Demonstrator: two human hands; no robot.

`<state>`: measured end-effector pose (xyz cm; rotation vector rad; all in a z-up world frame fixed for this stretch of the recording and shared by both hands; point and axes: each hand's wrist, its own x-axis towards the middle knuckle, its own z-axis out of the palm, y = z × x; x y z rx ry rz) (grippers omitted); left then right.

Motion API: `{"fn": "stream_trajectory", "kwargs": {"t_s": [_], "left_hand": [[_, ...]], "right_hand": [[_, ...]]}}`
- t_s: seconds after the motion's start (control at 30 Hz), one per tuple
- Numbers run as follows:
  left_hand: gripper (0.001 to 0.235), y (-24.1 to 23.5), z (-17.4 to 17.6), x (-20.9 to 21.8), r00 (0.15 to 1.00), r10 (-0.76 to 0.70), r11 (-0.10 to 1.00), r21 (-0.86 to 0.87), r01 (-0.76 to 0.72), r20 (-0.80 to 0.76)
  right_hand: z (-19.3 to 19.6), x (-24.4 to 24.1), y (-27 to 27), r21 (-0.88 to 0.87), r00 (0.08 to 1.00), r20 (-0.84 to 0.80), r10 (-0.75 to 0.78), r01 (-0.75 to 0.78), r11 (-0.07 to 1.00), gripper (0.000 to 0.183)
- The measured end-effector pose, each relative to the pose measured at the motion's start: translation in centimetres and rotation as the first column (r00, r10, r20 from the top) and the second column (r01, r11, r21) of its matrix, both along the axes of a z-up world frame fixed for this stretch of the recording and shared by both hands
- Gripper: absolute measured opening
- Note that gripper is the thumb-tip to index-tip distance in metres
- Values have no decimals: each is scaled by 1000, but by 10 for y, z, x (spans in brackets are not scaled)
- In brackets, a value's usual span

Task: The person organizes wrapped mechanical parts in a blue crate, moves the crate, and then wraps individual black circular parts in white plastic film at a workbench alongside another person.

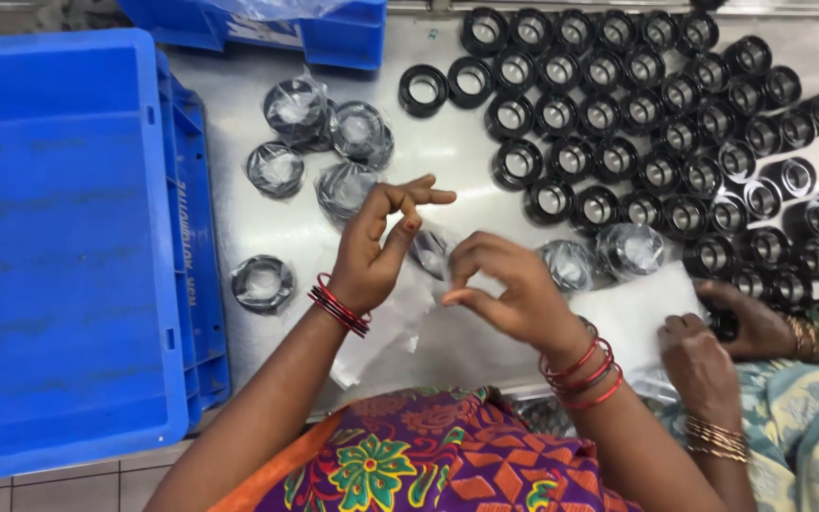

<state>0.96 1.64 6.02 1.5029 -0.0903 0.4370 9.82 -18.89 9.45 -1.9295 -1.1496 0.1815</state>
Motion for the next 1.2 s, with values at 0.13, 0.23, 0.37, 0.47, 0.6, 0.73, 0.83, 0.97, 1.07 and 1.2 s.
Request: {"fn": "stream_trajectory", "kwargs": {"t_s": [0.13,0.23,0.37,0.47,0.6,0.73,0.83,0.97,1.07,1.2], "left_hand": [[10,-9,32,4,998,-5,972,235,-8,57],[10,-14,37,18,999,-12,943,334,-5,50],[11,-11,37,11,998,-25,972,235,13,50],[9,-2,32,4,994,-110,994,12,110,-5],[10,9,9,-5,994,-100,934,341,107,-40],[14,7,-24,-2,891,-64,911,337,236,-450],[14,5,-46,-3,937,0,919,370,138,-350],[17,-1,-42,-5,921,-42,917,351,189,-387],[16,0,-33,-19,964,72,957,291,5,-254],[10,-2,-39,-38,926,170,733,672,110,-338]], "right_hand": [[-12,10,-3,380,894,-434,110,71,922,97],[-59,2,7,77,955,-216,201,-189,979,130],[-85,-32,43,111,945,-320,-60,100,989,84],[-111,-19,33,76,820,-511,-260,344,936,37],[-111,0,10,123,774,-623,-113,240,963,25],[-49,1,14,17,542,-840,-28,78,997,42],[-45,8,1,219,40,-974,221,-59,974,52],[-119,17,-6,91,178,-981,81,53,994,43],[-113,23,13,-235,854,-470,-221,120,964,31],[-103,37,24,-356,870,278,-407,487,798,43]]}}
